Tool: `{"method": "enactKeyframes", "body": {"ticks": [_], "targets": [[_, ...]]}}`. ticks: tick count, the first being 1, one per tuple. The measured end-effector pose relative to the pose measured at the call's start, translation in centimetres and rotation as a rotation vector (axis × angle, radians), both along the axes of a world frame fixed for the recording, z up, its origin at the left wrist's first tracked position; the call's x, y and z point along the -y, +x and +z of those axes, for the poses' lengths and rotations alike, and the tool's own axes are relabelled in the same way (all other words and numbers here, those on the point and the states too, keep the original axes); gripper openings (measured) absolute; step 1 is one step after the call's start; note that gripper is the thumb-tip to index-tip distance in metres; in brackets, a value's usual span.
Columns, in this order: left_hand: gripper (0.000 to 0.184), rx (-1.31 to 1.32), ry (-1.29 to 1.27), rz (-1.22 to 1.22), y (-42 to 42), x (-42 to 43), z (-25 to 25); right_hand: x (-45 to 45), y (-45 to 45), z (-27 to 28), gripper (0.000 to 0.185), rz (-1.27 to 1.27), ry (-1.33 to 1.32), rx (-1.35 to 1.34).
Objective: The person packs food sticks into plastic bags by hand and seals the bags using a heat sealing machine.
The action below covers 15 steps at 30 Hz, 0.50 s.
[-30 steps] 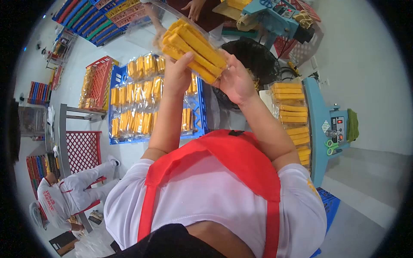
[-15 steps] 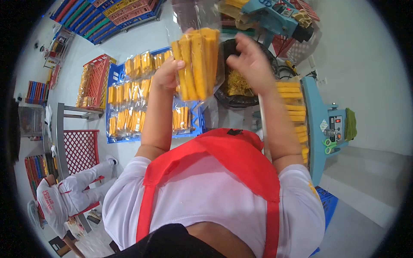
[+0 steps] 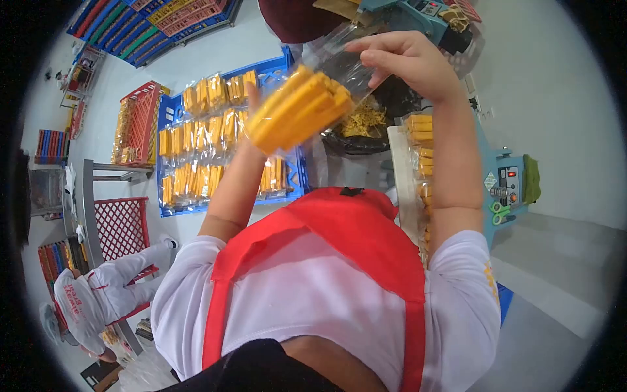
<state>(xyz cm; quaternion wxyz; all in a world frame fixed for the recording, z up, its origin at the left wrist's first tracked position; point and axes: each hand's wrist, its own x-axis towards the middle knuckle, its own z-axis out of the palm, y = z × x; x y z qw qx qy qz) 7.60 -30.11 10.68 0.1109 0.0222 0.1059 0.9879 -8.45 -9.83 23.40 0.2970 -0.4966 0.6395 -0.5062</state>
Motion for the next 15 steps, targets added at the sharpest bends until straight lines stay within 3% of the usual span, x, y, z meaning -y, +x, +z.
{"method": "enactKeyframes", "body": {"ticks": [1,2,4,5,6,8,9,10,12,14,15], "targets": [[0.088,-0.014,-0.098,0.193,-0.6,1.0,-0.7,-0.1,0.4,-0.5,0.014,-0.085,-0.102,0.091],[0.086,-0.052,-0.067,0.431,-0.7,1.4,-1.6,-0.2,0.8,-0.9,0.014,-0.17,-0.206,0.181],[0.079,-0.201,0.28,0.528,-0.4,1.3,-1.7,0.0,2.5,-1.8,0.013,-0.145,-0.234,0.263],[0.079,-0.2,0.282,0.534,-0.6,1.1,-1.5,0.5,3.7,-2.4,0.012,-0.113,-0.259,0.102],[0.074,-0.172,0.27,0.534,-0.9,0.8,-1.2,1.0,4.8,-3.0,0.011,-0.078,-0.283,-0.057],[0.07,-0.147,0.255,0.546,-1.7,0.2,-0.2,2.2,6.7,-4.1,0.007,-0.031,-0.284,-0.06],[0.073,-0.079,0.117,0.699,-2.4,-0.3,0.4,2.5,6.4,-4.3,0.012,0.16,-0.286,-0.086],[0.075,-0.01,-0.021,0.847,-2.9,-0.2,0.7,2.6,6.5,-4.4,0.012,0.17,-0.287,-0.088],[0.075,-0.13,-0.024,0.768,-3.3,0.9,-0.1,2.4,6.7,-4.5,0.024,0.3,-0.277,0.316],[0.073,-0.125,-0.065,0.8,-2.9,0.6,0.8,2.2,6.4,-5.0,0.03,0.294,-0.266,0.347],[0.067,-0.148,0.012,0.746,-2.7,0.7,0.7,2.3,6.8,-5.2,0.031,0.135,-0.261,0.295]]}}
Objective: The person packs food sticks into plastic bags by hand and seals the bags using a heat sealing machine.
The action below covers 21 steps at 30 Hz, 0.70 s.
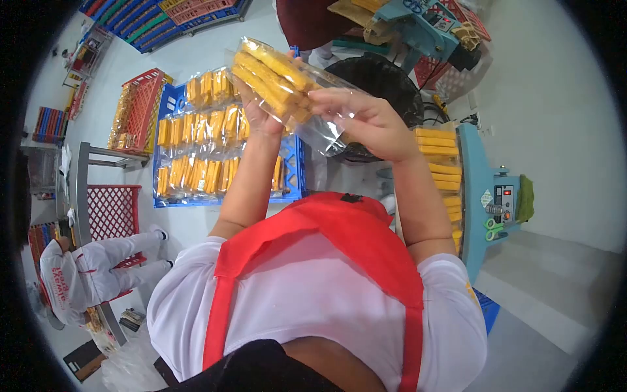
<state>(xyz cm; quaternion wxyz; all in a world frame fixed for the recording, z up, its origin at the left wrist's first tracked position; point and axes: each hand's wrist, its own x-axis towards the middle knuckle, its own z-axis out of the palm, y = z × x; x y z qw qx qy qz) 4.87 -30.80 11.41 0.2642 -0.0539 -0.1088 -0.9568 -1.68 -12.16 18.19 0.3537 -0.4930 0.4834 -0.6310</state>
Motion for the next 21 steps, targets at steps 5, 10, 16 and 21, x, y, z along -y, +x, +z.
{"method": "enactKeyframes", "body": {"ticks": [5,10,16,21], "targets": [[0.052,-0.083,0.08,-0.092,-0.1,-1.4,-0.4,1.7,1.1,-0.6,0.033,-0.524,-0.078,-0.93],[0.055,-0.035,0.148,-0.177,0.4,-2.3,-1.2,1.2,0.7,-1.0,0.032,-0.489,0.152,-1.191],[0.051,-0.019,0.158,-0.156,0.2,-2.0,-1.5,1.4,0.6,-0.3,0.035,-0.535,-0.09,-1.159],[0.05,-0.073,0.182,-0.109,0.5,-0.3,-1.6,-0.8,0.4,-0.1,0.034,-0.533,-0.071,-0.958]]}}
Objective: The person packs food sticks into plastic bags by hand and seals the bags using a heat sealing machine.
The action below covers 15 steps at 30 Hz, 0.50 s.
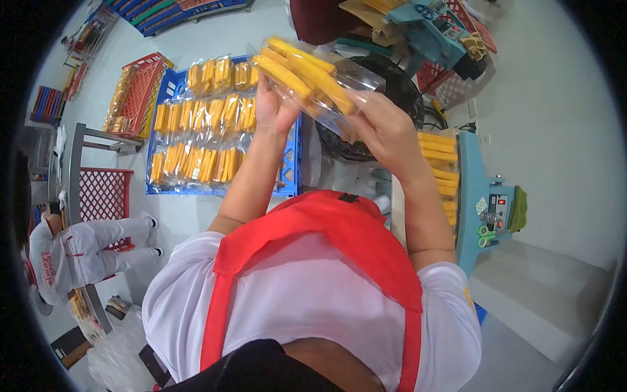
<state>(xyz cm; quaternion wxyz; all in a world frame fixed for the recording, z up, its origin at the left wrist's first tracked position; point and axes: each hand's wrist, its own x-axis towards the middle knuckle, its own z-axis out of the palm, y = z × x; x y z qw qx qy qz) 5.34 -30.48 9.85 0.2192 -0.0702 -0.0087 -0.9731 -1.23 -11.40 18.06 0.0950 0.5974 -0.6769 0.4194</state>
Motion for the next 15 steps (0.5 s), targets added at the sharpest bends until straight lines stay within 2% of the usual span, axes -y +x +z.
{"method": "enactKeyframes", "body": {"ticks": [1,3,5,6,10,12,13,15], "targets": [[0.05,0.012,-0.035,0.03,0.1,0.4,0.2,-0.6,0.2,-0.3,0.034,0.008,0.002,-0.001],[0.051,0.024,-0.068,0.06,0.3,0.5,0.5,-1.5,0.6,-1.3,0.03,-0.001,0.061,0.539],[0.051,-0.079,-0.06,-0.002,0.4,0.1,0.9,-0.9,1.2,-2.3,0.031,0.002,0.016,0.598],[0.051,-0.08,-0.06,-0.01,0.3,-0.3,0.8,-0.5,1.4,-2.7,0.031,0.005,-0.031,0.654],[0.049,-0.022,-0.141,-0.052,-0.2,-2.3,1.1,0.3,1.6,-3.6,0.034,-0.052,-0.045,0.599],[0.049,0.019,-0.071,-0.108,-0.3,-2.6,1.0,0.7,2.2,-3.2,0.034,-0.065,-0.222,0.734],[0.049,0.018,-0.073,-0.11,-0.3,-2.6,1.1,0.4,2.3,-3.3,0.034,-0.066,-0.225,0.733],[0.049,0.015,-0.032,-0.101,-0.3,-2.5,1.3,-0.1,2.3,-3.7,0.029,0.003,-0.285,0.9]]}}
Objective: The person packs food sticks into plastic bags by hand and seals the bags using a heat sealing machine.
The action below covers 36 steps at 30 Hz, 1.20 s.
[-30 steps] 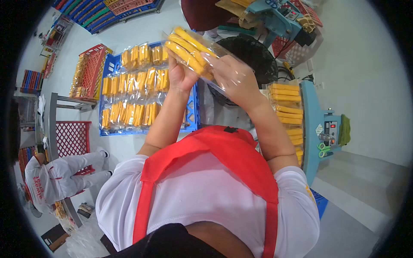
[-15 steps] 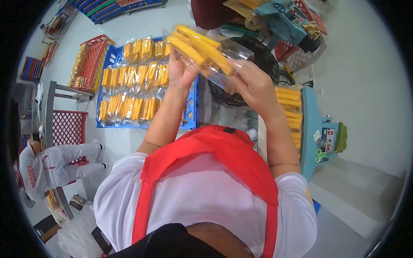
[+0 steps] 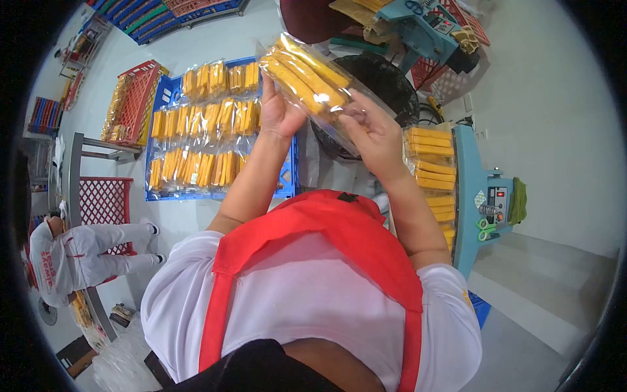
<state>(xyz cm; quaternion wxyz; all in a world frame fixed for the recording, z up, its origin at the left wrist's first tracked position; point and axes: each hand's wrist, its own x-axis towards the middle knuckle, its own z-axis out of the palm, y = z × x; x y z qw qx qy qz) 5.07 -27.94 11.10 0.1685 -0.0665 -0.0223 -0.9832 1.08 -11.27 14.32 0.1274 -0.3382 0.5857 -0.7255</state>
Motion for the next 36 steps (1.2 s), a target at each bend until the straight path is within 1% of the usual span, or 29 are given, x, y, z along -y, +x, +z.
{"method": "enactKeyframes", "body": {"ticks": [1,3,7,9,10,12,13,15,16,17,19,20,21,22,23,24,25,26,27,29,30,33,34,35,36], "targets": [[0.049,-0.001,0.0,0.001,-0.1,-0.1,-0.1,-0.1,-0.4,0.0,0.029,0.001,0.0,-0.001],[0.05,0.022,-0.051,0.018,-0.5,-0.5,-0.6,0.0,-1.4,0.2,0.025,-0.084,0.177,-0.634],[0.05,0.06,-0.001,0.023,-1.2,-1.0,-1.0,0.7,-2.0,1.4,0.022,-0.109,0.223,-0.69],[0.05,0.08,0.014,0.038,-1.2,-0.6,-1.4,0.0,-1.8,1.9,0.024,-0.062,0.328,-0.48],[0.05,0.079,0.013,0.04,-1.0,-0.3,-1.7,-0.5,-1.7,1.6,0.024,-0.06,0.327,-0.481],[0.05,0.038,0.071,0.049,-0.8,0.8,-2.1,-1.0,-1.6,1.1,0.027,0.162,0.163,-0.164],[0.05,0.03,0.064,0.041,-0.9,1.1,-2.4,-0.9,-1.5,1.3,0.027,0.153,0.157,-0.172],[0.05,0.069,0.019,0.109,-1.1,1.3,-3.1,0.0,-0.9,2.2,0.025,0.142,0.335,-0.634],[0.049,0.085,0.006,0.117,-1.1,1.2,-3.2,0.6,-1.2,1.6,0.019,0.102,0.401,-0.714],[0.049,0.074,-0.017,0.09,-1.2,0.9,-3.4,1.2,-1.8,1.9,0.019,0.066,0.389,-0.718],[0.056,0.236,-0.221,0.146,-1.5,0.3,-3.9,2.1,-3.6,2.7,0.016,0.038,0.49,-0.662],[0.056,0.228,-0.241,0.116,-1.7,0.4,-4.8,2.8,-5.0,2.9,0.016,-0.046,0.405,-0.77],[0.065,0.54,-0.327,0.104,-1.6,0.8,-5.9,3.3,-6.2,4.1,0.018,-0.032,0.506,-0.753],[0.076,0.851,-0.417,0.098,-1.5,1.0,-6.0,3.5,-7.2,4.9,0.019,-0.008,0.506,-0.697],[0.076,0.843,-0.44,0.082,-1.1,0.9,-6.2,3.7,-8.0,5.6,0.02,0.018,0.501,-0.645],[0.088,0.78,-0.884,0.242,-0.4,0.8,-5.9,3.6,-8.8,6.2,0.02,-0.011,0.493,-0.646],[0.101,0.677,-1.318,0.411,0.0,0.6,-5.1,3.6,-9.4,6.7,0.02,0.093,0.535,-0.707],[0.109,0.589,-1.565,0.414,0.1,0.6,-4.2,3.4,-9.7,7.2,0.02,0.203,0.582,-0.761],[0.109,0.577,-1.573,0.402,0.3,0.1,-2.3,3.1,-9.6,7.9,0.02,0.187,0.585,-0.754],[0.11,0.559,-2.252,0.424,0.8,-1.0,0.8,2.8,-9.0,9.7,0.02,0.449,0.637,-0.706],[0.11,0.555,-2.254,0.416,0.6,-1.3,1.2,2.7,-8.6,10.3,0.02,0.45,0.635,-0.668],[0.111,0.313,-1.792,0.238,-0.4,-1.3,1.5,2.7,-8.2,11.2,0.019,0.483,0.576,-0.603],[0.107,0.31,-1.755,0.321,-0.8,-1.2,0.6,2.5,-8.1,11.8,0.018,0.479,0.62,-0.642],[0.107,0.328,-1.753,0.313,-0.9,-1.1,0.3,2.3,-7.8,12.1,0.018,0.492,0.617,-0.63],[0.107,0.343,-1.643,0.263,-0.8,-1.0,0.4,1.9,-7.6,12.3,0.019,0.298,0.494,-0.707]]}}
